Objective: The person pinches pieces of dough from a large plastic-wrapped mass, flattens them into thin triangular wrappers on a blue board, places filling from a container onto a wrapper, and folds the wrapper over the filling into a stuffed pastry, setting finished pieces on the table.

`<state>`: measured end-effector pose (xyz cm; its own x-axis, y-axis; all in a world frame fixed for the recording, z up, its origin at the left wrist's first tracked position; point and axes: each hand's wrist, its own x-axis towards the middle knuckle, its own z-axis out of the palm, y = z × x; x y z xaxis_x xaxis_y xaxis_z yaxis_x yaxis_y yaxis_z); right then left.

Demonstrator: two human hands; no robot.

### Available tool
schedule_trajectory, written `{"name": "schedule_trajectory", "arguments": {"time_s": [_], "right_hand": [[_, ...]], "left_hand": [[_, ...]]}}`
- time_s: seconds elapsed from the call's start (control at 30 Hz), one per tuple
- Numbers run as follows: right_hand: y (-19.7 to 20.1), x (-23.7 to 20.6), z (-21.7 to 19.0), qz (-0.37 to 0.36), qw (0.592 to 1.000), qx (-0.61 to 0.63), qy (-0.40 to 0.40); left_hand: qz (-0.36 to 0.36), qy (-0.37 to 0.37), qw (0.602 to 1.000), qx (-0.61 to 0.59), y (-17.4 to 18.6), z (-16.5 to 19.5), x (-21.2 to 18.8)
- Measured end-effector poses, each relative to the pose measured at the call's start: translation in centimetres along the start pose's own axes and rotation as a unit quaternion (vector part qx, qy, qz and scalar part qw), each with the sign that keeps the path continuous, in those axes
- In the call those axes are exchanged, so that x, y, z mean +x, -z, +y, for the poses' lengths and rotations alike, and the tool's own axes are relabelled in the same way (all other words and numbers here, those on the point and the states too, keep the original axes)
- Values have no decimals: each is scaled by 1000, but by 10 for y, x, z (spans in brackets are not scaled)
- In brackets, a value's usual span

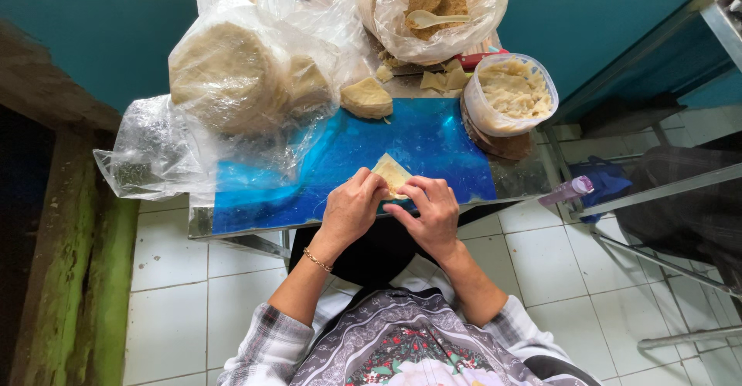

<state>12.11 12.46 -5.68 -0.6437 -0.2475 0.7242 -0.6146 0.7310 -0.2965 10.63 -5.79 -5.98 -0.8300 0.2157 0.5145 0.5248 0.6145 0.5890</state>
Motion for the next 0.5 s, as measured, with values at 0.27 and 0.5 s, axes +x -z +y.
{"name": "schedule_trajectory", "arguments": {"time_s": [0.27, 0.5], "right_hand": [[-11, 2, -11, 16, 999, -2, -49], [-3, -3, -4, 8, 998, -19, -67]], "left_hand": [[0, 3, 1000, 10, 0, -2, 0], [-1, 6, 1000, 5, 5, 1, 1]]}}
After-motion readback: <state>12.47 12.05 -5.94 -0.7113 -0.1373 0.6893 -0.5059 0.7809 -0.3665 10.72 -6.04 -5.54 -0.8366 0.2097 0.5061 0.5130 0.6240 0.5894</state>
